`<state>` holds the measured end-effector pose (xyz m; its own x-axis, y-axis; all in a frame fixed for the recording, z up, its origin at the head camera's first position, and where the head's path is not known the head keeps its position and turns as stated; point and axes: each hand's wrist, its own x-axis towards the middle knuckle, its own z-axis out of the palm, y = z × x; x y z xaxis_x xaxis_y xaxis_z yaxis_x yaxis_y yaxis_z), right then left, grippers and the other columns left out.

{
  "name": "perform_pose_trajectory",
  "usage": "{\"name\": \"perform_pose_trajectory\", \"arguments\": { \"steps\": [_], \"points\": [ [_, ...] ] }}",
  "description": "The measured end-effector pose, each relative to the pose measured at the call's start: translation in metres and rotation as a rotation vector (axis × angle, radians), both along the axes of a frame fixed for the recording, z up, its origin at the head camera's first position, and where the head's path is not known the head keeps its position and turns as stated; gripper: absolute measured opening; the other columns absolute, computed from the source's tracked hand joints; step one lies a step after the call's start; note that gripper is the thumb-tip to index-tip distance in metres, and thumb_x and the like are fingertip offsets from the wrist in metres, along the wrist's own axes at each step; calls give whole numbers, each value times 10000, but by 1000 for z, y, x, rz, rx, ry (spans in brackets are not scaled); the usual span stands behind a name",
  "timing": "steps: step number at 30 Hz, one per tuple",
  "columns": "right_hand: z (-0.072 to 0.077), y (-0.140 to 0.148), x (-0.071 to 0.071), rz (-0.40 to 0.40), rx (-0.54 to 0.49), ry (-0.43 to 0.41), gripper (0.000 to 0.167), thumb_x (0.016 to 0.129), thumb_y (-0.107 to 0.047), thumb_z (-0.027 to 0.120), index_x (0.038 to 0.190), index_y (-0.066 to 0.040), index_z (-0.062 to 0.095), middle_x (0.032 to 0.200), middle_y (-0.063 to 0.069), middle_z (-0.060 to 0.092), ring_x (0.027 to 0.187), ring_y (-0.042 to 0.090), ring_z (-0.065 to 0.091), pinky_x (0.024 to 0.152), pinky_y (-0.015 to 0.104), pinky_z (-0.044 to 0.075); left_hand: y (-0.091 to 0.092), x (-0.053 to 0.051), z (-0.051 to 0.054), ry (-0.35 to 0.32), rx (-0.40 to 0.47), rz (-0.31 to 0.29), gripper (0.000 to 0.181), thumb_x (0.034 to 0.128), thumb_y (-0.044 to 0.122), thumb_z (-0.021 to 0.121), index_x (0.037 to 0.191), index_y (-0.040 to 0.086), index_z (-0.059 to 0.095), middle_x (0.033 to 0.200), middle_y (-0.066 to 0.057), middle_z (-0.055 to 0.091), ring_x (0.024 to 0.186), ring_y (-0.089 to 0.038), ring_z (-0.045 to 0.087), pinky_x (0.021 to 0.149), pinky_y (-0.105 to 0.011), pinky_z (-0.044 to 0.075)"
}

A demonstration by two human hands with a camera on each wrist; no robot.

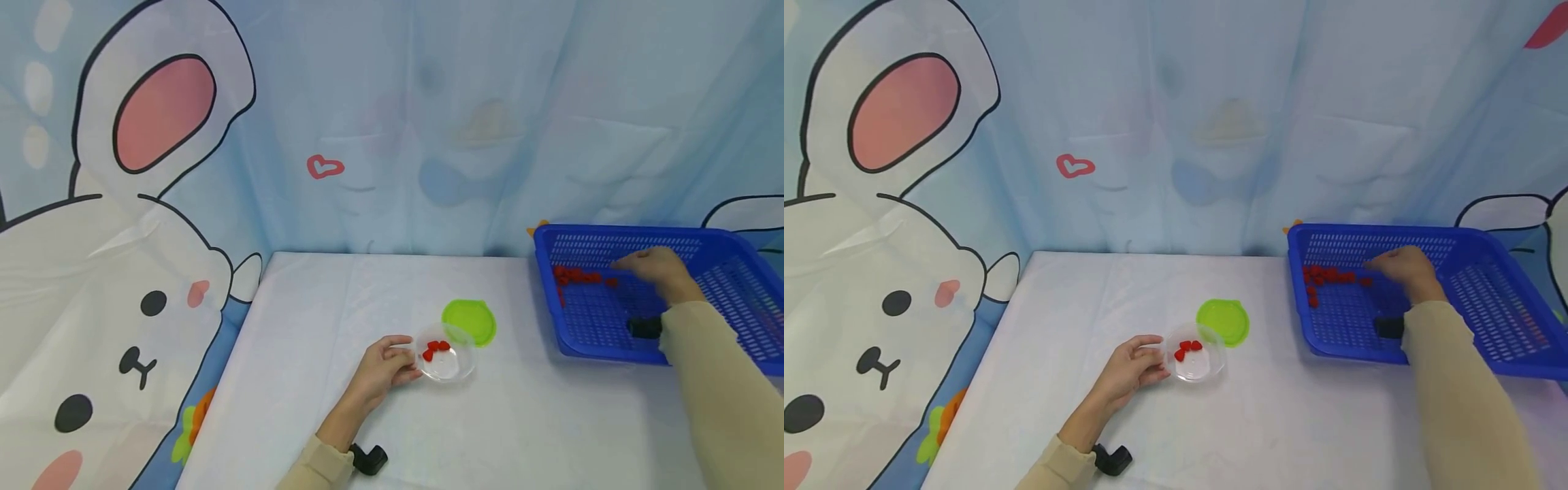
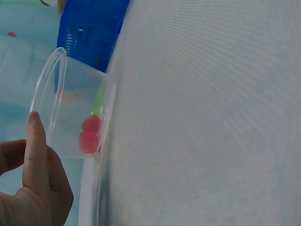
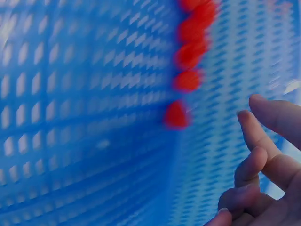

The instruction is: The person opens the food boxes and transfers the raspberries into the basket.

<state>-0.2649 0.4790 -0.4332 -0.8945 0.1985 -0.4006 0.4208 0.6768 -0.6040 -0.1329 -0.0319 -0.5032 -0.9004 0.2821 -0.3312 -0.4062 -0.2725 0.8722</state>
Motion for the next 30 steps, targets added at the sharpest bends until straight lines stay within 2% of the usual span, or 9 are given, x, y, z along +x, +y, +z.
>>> {"name": "perform_pose_trajectory", "arguments": {
  "steps": [4,7,9,11,14,17,22,26,30],
  "points": [
    [19,-27,11,107,27,111,782,998,-539,507,1375,142,437,1461,432,245,1319,639,190,1003,793,247,-1,-1,-1,2,-7,4,387,946,-25,645,1317,-50,539,1032,-214,622,810,-196,640,801,-385,612],
    [35,-56,25,181,52,197,723,1004,-536,513,1332,108,505,1400,407,357,1242,610,321,934,768,339,-1,-2,-2,2,-8,3,390,943,-27,647,1317,-50,538,1028,-211,622,810,-197,639,804,-390,611],
    [46,-77,35,222,76,253,664,1003,-518,536,1303,74,554,1335,377,431,1151,557,419,835,699,428,-1,-2,-2,1,-6,2,393,943,-27,647,1319,-54,535,1020,-203,622,809,-196,638,804,-389,611],
    [54,-97,45,260,89,304,597,1005,-495,553,1276,35,599,1241,324,503,1027,478,492,717,574,479,0,-1,-2,1,-2,0,396,943,-28,646,1321,-56,533,1021,-205,620,809,-197,638,804,-389,611],
    [64,-124,57,303,114,376,486,1005,-443,588,1235,-20,653,1037,207,563,797,347,504,562,409,421,0,-1,-2,2,1,0,392,943,-27,647,1317,-55,535,1028,-215,618,809,-196,638,803,-388,611],
    [69,-147,67,340,92,425,402,999,-396,624,1206,-55,680,867,118,549,639,263,446,487,347,351,1,-1,-1,3,5,1,390,943,-28,648,1315,-55,536,1037,-225,613,808,-196,637,801,-386,612],
    [60,-184,84,372,4,519,295,976,-323,681,1133,-77,721,813,69,533,630,228,438,475,310,358,1,-1,-2,5,8,-4,399,946,-27,645,1325,-63,524,1034,-219,616,807,-195,637,800,-384,612],
    [36,-214,91,422,-64,625,157,926,-204,749,1053,-110,752,805,32,532,664,212,434,474,272,345,1,0,-3,5,9,-5,400,947,-26,643,1326,-65,521,1024,-208,621,806,-193,637,801,-384,612],
    [9,-244,95,487,-155,646,165,880,-142,789,1040,-112,762,781,-8,528,671,198,444,500,256,358,2,0,-3,4,11,-1,395,945,-35,636,1321,-69,519,1011,-195,625,803,-191,635,797,-384,613]
  ]
}}
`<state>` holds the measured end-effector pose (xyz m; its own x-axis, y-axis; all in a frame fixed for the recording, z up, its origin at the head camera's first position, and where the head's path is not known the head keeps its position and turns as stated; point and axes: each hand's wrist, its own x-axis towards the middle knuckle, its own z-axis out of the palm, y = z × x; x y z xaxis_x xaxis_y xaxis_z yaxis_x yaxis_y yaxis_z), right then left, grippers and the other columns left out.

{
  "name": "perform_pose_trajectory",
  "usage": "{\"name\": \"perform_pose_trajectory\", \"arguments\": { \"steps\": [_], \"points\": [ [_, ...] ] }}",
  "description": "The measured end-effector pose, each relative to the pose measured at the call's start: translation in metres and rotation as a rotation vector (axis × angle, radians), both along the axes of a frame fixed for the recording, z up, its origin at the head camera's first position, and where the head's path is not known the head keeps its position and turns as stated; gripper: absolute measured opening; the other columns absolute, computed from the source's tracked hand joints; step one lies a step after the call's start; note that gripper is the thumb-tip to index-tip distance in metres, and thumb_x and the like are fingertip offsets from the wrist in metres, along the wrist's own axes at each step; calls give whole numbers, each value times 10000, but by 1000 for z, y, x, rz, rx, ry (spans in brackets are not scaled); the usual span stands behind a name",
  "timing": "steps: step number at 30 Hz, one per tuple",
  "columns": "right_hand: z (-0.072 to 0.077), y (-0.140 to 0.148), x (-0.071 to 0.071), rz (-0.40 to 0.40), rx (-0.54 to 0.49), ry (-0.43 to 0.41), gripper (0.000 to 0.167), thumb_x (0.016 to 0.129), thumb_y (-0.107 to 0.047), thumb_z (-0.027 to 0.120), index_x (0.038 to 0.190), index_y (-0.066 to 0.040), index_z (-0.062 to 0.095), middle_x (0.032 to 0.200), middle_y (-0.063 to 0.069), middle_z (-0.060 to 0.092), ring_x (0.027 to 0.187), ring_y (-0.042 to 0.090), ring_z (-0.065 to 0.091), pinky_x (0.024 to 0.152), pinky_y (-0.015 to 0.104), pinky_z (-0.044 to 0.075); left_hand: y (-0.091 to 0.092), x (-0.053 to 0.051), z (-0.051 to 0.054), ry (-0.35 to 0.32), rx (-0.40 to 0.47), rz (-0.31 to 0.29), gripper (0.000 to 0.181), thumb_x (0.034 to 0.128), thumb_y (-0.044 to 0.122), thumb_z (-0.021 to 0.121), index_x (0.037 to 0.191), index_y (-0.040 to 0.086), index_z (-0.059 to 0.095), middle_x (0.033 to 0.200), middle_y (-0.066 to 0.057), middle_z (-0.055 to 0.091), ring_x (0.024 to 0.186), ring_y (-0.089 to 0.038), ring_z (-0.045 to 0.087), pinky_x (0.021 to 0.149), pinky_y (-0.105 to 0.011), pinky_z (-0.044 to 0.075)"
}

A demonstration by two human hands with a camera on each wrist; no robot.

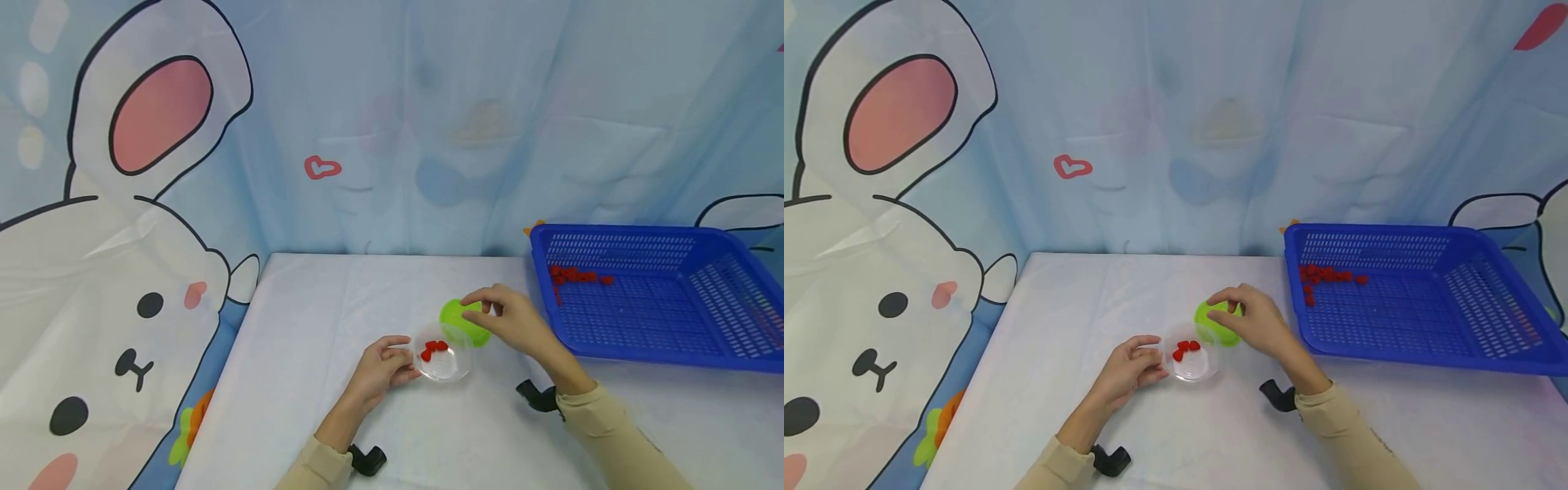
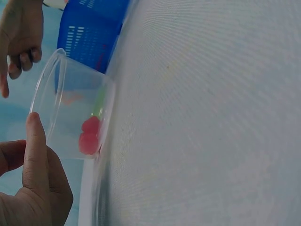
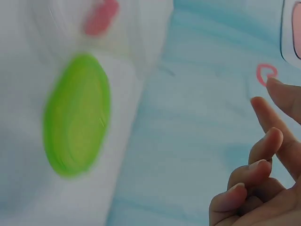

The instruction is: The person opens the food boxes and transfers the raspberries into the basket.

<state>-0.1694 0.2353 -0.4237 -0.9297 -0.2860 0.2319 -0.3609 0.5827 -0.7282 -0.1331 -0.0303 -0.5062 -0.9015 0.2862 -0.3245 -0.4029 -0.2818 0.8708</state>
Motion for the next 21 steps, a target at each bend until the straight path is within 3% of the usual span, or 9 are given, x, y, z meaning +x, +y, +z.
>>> {"name": "perform_pose_trajectory", "arguments": {
  "steps": [4,8,13,17,21],
  "points": [
    [-23,-23,4,46,-25,-56,188,862,-164,807,1041,-119,774,775,-28,514,701,187,458,535,258,385,1,0,-1,1,1,1,383,943,-36,636,1310,-62,527,1011,-198,624,802,-193,633,798,-388,613],
    [-44,-37,6,76,20,-77,180,844,-151,818,1017,-112,791,729,-55,469,691,149,425,529,251,361,2,0,-1,8,4,-6,375,942,-28,641,1302,-52,535,1011,-196,625,808,-195,636,809,-395,610],
    [-60,-50,7,110,130,36,159,784,-94,859,932,-129,812,690,-38,501,654,138,402,565,267,342,2,1,-1,17,7,-11,375,945,-32,631,1305,-54,528,1008,-195,624,818,-196,639,814,-394,609],
    [-65,-59,10,62,287,149,157,736,-139,889,870,-183,818,702,-1,514,667,168,374,588,295,312,1,0,-1,27,3,-4,371,943,-43,623,1301,-60,525,1014,-215,619,809,-196,640,803,-392,612],
    [-66,-68,14,5,462,201,150,711,-180,882,838,-227,819,702,-33,492,686,195,373,588,307,314,1,0,-1,28,6,3,370,934,-61,619,1292,-64,526,997,-201,619,805,-192,641,792,-384,615]
  ]
}}
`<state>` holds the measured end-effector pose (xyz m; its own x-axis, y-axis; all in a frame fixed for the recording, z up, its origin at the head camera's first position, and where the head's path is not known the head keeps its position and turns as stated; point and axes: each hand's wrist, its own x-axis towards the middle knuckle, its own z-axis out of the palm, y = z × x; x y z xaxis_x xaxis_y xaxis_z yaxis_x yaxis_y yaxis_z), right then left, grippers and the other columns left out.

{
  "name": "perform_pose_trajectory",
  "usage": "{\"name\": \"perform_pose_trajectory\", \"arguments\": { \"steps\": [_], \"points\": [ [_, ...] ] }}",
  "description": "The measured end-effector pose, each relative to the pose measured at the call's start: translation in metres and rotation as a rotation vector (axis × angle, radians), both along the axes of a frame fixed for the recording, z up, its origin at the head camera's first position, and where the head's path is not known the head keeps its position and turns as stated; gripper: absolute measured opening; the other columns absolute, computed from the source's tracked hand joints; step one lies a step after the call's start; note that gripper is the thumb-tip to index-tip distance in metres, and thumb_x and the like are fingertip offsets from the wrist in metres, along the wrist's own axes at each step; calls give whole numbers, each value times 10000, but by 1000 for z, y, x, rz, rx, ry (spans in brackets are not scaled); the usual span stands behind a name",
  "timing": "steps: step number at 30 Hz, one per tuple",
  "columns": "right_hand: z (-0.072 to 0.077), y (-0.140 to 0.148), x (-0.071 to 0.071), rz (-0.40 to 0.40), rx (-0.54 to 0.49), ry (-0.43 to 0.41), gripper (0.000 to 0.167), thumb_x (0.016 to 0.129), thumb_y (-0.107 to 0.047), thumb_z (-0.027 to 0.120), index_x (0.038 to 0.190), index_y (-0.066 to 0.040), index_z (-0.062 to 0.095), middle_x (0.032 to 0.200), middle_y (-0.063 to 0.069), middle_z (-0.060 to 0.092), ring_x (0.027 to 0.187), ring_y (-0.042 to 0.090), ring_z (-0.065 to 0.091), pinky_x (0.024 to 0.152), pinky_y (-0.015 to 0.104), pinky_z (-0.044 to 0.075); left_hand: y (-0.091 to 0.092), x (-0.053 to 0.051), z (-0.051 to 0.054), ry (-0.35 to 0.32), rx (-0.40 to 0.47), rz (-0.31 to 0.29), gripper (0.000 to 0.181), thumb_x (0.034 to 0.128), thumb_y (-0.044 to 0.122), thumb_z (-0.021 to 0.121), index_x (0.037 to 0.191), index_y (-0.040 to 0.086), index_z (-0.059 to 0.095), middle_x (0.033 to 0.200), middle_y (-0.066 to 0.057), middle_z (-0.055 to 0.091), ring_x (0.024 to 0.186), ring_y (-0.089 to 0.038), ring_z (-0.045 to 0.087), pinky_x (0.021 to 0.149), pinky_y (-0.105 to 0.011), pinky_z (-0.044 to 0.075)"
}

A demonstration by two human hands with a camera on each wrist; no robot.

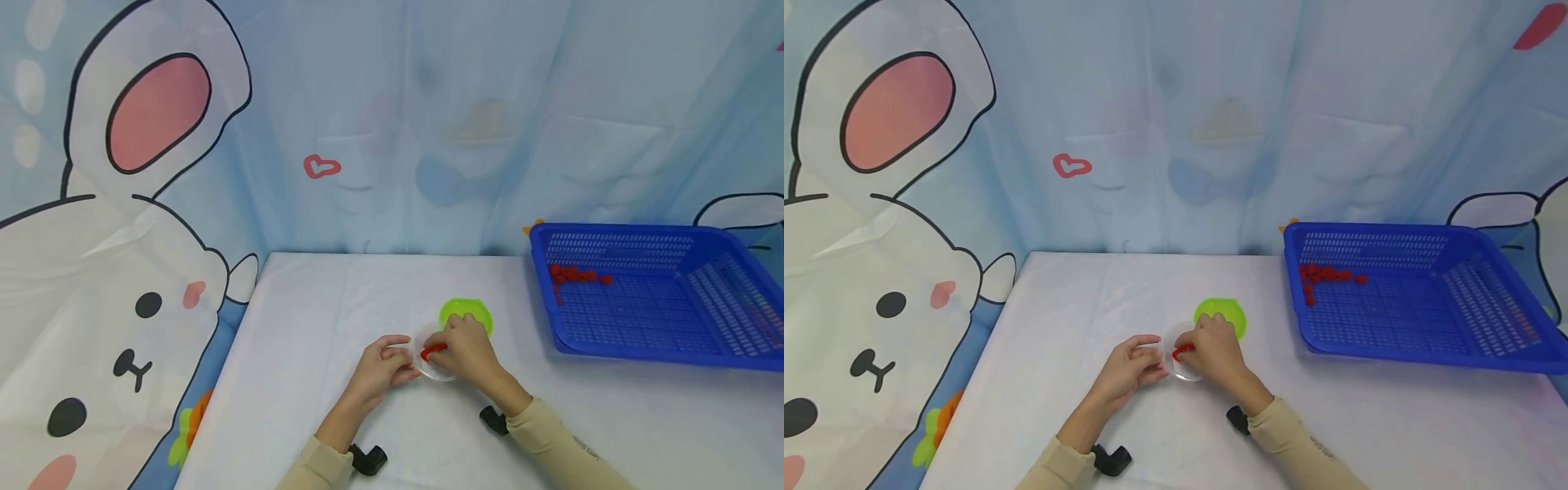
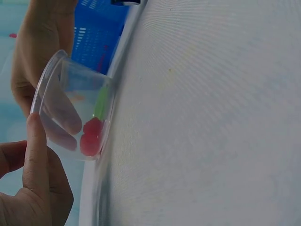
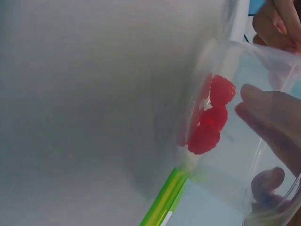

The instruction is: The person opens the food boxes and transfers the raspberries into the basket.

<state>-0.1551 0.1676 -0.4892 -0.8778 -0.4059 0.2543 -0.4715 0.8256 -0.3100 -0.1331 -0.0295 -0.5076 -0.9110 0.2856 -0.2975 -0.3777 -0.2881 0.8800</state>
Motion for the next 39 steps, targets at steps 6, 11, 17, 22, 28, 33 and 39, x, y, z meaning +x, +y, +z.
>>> {"name": "perform_pose_trajectory", "arguments": {
  "steps": [6,11,17,22,28,33,39],
  "points": [
    [0,-10,1,-65,107,-13,161,712,-159,857,842,-247,820,743,-15,463,724,222,378,594,330,327,-2,0,0,2,5,-1,368,940,-60,617,1297,-66,526,976,-167,618,813,-194,645,796,-376,613],
    [1,-15,-1,-77,137,-29,161,726,-171,865,852,-260,819,773,-9,462,747,228,375,602,341,316,-4,0,0,6,4,3,376,944,-62,610,1309,-72,519,1002,-204,616,825,-206,646,802,-376,612],
    [1,-18,-2,-78,138,-7,157,720,-193,887,826,-277,807,768,-19,452,745,231,371,604,343,306,-5,-1,1,9,1,5,353,964,-51,592,1309,-68,522,1017,-218,612,829,-198,637,812,-380,609],
    [1,-13,0,-60,115,-10,145,726,-202,890,819,-260,794,759,-26,447,738,225,366,602,336,302,-4,-1,0,6,9,2,376,950,-60,605,1314,-81,514,990,-191,616,821,-199,642,805,-379,611],
    [2,-6,2,-25,36,-20,158,725,-186,895,831,-247,795,737,-41,462,718,209,362,593,326,294,-2,0,1,7,1,-11,384,944,-55,618,1313,-78,513,986,-185,618,818,-198,644,802,-383,612],
    [6,2,-1,26,-83,-66,155,750,-180,890,862,-236,799,735,-22,507,700,182,362,595,327,288,-1,-1,3,8,-12,-9,369,948,-40,625,1304,-59,529,1011,-205,612,825,-195,643,803,-373,612],
    [13,14,-3,84,-268,-168,157,790,-148,865,922,-208,806,748,0,529,696,161,405,612,314,335,0,-1,3,-4,-21,-13,375,949,-38,625,1312,-55,533,1057,-240,605,833,-200,646,803,-365,612]
  ]
}}
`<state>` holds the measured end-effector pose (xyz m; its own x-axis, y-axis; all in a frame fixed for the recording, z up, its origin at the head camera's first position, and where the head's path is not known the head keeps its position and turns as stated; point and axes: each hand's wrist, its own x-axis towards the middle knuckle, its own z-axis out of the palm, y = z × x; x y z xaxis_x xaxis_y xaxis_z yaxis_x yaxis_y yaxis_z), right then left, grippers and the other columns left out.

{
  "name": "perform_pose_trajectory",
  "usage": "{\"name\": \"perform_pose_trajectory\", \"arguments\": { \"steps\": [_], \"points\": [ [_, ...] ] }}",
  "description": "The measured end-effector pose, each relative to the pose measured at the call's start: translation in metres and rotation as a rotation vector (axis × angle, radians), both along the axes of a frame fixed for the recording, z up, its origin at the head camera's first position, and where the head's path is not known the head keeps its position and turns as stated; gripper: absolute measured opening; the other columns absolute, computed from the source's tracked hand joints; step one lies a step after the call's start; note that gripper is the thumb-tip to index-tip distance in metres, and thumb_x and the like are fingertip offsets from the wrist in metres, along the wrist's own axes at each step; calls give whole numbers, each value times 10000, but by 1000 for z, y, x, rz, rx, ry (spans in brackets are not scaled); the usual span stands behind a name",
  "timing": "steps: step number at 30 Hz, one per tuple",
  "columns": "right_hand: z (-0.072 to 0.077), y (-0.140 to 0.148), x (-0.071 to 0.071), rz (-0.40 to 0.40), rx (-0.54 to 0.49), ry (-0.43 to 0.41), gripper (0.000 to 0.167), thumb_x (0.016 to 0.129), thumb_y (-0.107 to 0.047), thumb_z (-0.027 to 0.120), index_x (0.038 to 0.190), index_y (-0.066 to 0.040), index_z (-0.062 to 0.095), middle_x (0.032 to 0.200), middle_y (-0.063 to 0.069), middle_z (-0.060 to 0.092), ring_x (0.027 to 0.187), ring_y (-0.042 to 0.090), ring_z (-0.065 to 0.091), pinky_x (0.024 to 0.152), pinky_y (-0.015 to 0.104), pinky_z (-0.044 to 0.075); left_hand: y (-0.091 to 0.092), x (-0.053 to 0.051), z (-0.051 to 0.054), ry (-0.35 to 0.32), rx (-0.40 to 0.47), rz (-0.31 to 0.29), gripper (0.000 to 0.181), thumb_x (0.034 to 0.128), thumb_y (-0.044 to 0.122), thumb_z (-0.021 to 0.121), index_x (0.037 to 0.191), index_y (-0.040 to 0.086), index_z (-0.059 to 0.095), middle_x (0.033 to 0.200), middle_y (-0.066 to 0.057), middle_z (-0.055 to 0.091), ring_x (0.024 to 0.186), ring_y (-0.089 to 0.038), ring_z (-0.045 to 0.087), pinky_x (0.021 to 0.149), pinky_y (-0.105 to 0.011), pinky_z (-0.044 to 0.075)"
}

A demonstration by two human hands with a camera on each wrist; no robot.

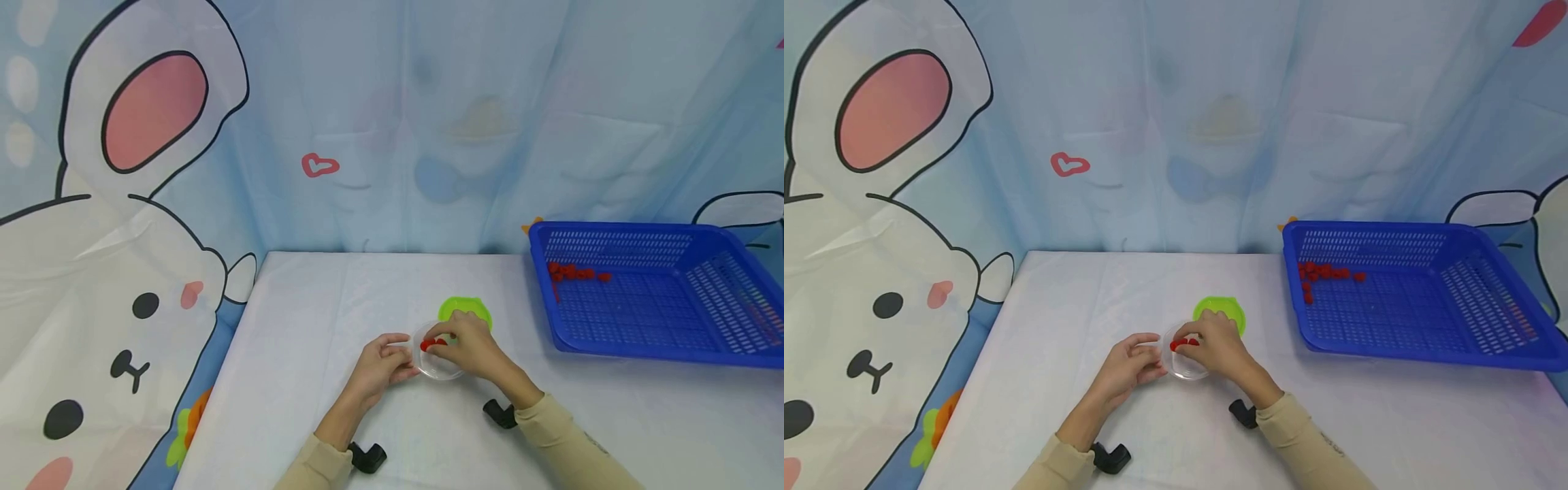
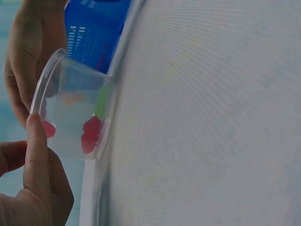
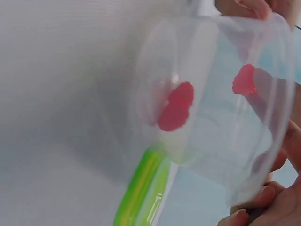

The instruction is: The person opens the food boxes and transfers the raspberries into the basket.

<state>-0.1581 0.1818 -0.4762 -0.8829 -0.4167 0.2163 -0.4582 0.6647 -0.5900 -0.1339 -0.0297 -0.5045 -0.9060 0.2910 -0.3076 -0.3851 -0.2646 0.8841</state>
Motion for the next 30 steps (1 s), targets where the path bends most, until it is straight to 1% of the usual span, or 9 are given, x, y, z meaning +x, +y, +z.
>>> {"name": "perform_pose_trajectory", "arguments": {
  "steps": [3,6,10,15,19,22,26,28,30],
  "points": [
    [5,6,-2,4,-69,-56,154,807,-162,855,948,-203,811,774,-38,553,716,183,447,601,292,374,0,0,0,0,-5,-2,385,948,-40,624,1320,-58,528,1071,-244,606,846,-209,647,806,-363,611],
    [11,14,-3,-16,-120,-123,145,830,-188,839,969,-217,809,797,-68,539,760,204,448,582,284,367,0,0,0,-2,-9,3,386,944,-45,625,1318,-59,530,1065,-239,610,839,-204,646,803,-365,612],
    [21,26,-4,-47,-179,-187,149,848,-227,824,995,-227,800,783,-24,468,776,211,427,535,280,334,0,0,0,-7,-11,11,379,938,-42,635,1306,-50,543,1024,-211,614,812,-187,642,796,-370,613],
    [40,44,-5,-60,-256,-214,173,871,-242,803,1031,-179,788,781,21,427,765,227,412,529,281,300,1,0,-1,-5,-17,12,371,937,-37,642,1296,-41,552,988,-174,619,811,-180,641,794,-362,614],
    [60,65,-8,-77,-300,-194,183,889,-207,787,1060,-142,782,778,54,428,751,224,408,531,291,303,1,0,-2,-4,-21,13,371,937,-36,644,1296,-40,551,969,-151,619,813,-179,638,793,-356,613],
    [75,84,-12,-125,-289,-174,205,899,-244,780,1080,-149,779,717,53,380,657,213,381,483,303,294,1,0,-3,-5,-24,15,370,940,-30,644,1298,-42,549,957,-141,618,807,-178,635,790,-355,614],
    [95,114,-19,-244,-280,-226,303,903,-357,762,1136,-164,763,646,32,318,548,222,330,459,344,322,1,0,-3,-7,-24,17,365,947,-20,641,1299,-44,546,952,-137,616,806,-177,632,790,-358,614],
    [104,130,-24,-305,-272,-261,384,895,-424,752,1177,-164,745,633,22,314,536,239,326,469,374,331,1,0,-3,-8,-23,17,363,950,-14,640,1300,-44,546,952,-136,613,807,-176,630,792,-360,614],
    [111,147,-31,-343,-248,-269,458,892,-469,736,1219,-149,723,625,20,309,530,256,317,472,396,320,1,0,-3,-9,-22,17,362,951,-11,642,1299,-44,546,952,-136,613,808,-176,631,793,-361,614]
  ]
}}
